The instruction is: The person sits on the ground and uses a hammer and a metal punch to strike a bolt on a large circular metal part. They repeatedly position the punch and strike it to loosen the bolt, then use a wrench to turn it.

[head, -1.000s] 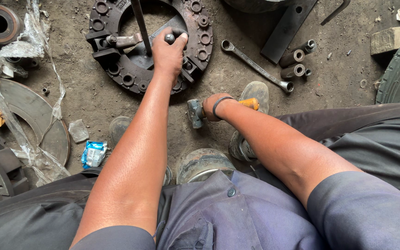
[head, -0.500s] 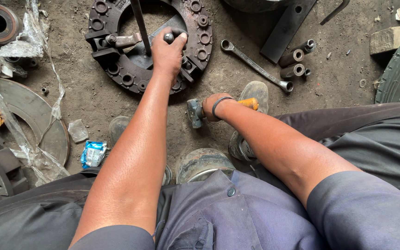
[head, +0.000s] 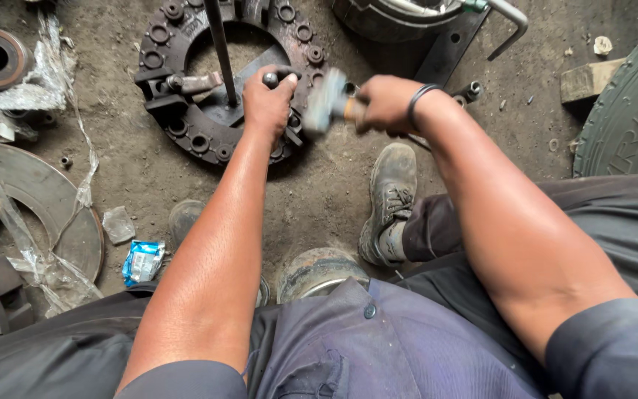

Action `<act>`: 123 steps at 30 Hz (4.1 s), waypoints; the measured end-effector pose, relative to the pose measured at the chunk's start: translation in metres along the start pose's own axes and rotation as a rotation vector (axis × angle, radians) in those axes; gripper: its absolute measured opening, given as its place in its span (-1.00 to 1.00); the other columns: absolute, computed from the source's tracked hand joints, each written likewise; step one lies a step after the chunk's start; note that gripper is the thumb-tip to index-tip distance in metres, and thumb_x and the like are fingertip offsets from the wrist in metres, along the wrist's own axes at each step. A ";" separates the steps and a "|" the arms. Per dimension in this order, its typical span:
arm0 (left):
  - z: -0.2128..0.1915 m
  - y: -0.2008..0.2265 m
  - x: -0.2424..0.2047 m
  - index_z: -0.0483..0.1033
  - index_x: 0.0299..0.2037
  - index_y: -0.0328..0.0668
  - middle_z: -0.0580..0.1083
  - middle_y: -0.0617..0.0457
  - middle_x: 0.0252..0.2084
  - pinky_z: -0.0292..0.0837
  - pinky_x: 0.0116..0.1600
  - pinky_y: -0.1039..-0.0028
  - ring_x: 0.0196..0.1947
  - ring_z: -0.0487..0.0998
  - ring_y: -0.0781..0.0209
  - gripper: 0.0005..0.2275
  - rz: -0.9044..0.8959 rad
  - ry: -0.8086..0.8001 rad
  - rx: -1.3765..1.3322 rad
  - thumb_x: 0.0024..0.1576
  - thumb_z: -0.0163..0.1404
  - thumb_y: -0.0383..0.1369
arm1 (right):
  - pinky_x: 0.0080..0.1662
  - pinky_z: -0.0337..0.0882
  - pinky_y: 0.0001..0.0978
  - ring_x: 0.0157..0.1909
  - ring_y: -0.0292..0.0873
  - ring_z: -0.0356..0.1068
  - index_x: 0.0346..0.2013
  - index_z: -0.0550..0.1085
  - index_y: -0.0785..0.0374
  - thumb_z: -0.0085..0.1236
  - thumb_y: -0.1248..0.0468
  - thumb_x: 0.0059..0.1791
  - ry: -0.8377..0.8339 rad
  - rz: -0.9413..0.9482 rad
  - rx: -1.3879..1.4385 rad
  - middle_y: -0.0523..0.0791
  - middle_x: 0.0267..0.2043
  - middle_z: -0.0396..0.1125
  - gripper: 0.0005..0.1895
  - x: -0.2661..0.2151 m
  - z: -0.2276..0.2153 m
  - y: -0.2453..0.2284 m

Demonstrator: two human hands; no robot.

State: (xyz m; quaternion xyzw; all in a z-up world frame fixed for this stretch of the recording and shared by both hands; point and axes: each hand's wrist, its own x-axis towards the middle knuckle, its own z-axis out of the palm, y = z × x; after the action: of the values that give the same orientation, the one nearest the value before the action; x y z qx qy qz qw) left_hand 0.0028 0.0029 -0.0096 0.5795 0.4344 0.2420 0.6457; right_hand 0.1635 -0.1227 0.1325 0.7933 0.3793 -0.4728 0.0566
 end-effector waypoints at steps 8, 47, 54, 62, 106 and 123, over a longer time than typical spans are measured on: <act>-0.002 0.003 -0.002 0.67 -0.19 -0.20 0.50 0.23 -0.41 0.38 -0.33 0.57 -0.46 0.41 0.45 -0.88 -0.014 -0.047 -0.045 0.10 0.15 -0.41 | -0.43 0.46 -0.38 -0.49 -0.25 0.39 -0.30 0.45 0.35 0.20 0.33 -0.06 0.149 -0.490 0.775 -0.15 -0.47 0.38 -0.86 -0.020 -0.019 -0.027; -0.031 -0.100 -0.016 0.59 -0.39 -0.37 0.54 -0.03 -0.49 0.33 -0.47 0.32 -0.57 0.52 0.15 -0.90 -0.582 -0.023 0.158 0.08 0.11 -0.45 | -0.56 0.43 -0.20 -0.61 -0.08 0.38 -0.13 0.43 0.39 0.23 0.31 -0.11 0.145 0.213 0.782 -0.01 -0.52 0.37 -0.69 0.074 0.092 0.024; -0.018 -0.111 -0.018 0.56 -0.37 -0.33 0.53 0.03 -0.46 0.33 -0.50 0.40 -0.58 0.52 0.26 -0.97 -0.564 -0.117 0.169 0.04 0.13 -0.53 | -0.24 0.53 -0.13 -0.36 0.02 0.53 -0.30 0.61 0.39 0.32 0.12 -0.20 -0.007 0.225 0.352 0.05 -0.30 0.53 -0.63 0.148 0.181 0.090; -0.020 -0.141 -0.016 0.56 -0.23 -0.21 0.52 0.04 -0.46 0.32 -0.52 0.43 -0.57 0.52 0.27 -0.82 -0.504 -0.126 0.034 -0.01 0.08 -0.60 | -0.06 0.51 -0.14 -0.16 0.08 0.54 -0.28 0.64 0.36 0.40 0.00 -0.25 -0.052 0.175 0.073 0.10 -0.17 0.53 -0.52 0.168 0.199 0.093; -0.030 -0.072 0.007 0.56 -0.38 -0.29 0.52 0.07 -0.50 0.38 -0.47 0.51 -0.58 0.49 0.33 -0.97 -0.242 0.141 -0.299 0.04 0.04 -0.53 | 0.04 0.47 -0.15 -0.01 0.12 0.52 -0.15 0.64 0.34 0.39 -0.04 -0.27 -0.094 0.093 -0.107 0.14 -0.05 0.51 -0.42 0.180 0.199 0.081; -0.078 -0.032 -0.028 0.65 -0.11 -0.14 0.55 -0.21 0.02 0.45 0.14 0.17 0.06 0.55 -0.20 -0.75 -0.416 0.204 0.740 0.00 0.08 -0.41 | -0.10 0.46 0.09 -0.16 0.24 0.48 -0.01 0.26 0.40 0.01 0.36 -0.09 0.214 -0.250 -0.199 0.19 -0.25 0.46 -0.63 0.018 0.178 -0.058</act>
State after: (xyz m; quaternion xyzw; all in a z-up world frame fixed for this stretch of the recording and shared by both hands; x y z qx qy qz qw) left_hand -0.0830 0.0158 -0.0282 0.6451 0.6610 -0.0091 0.3832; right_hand 0.0047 -0.1519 0.0367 0.7763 0.5237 -0.3490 0.0351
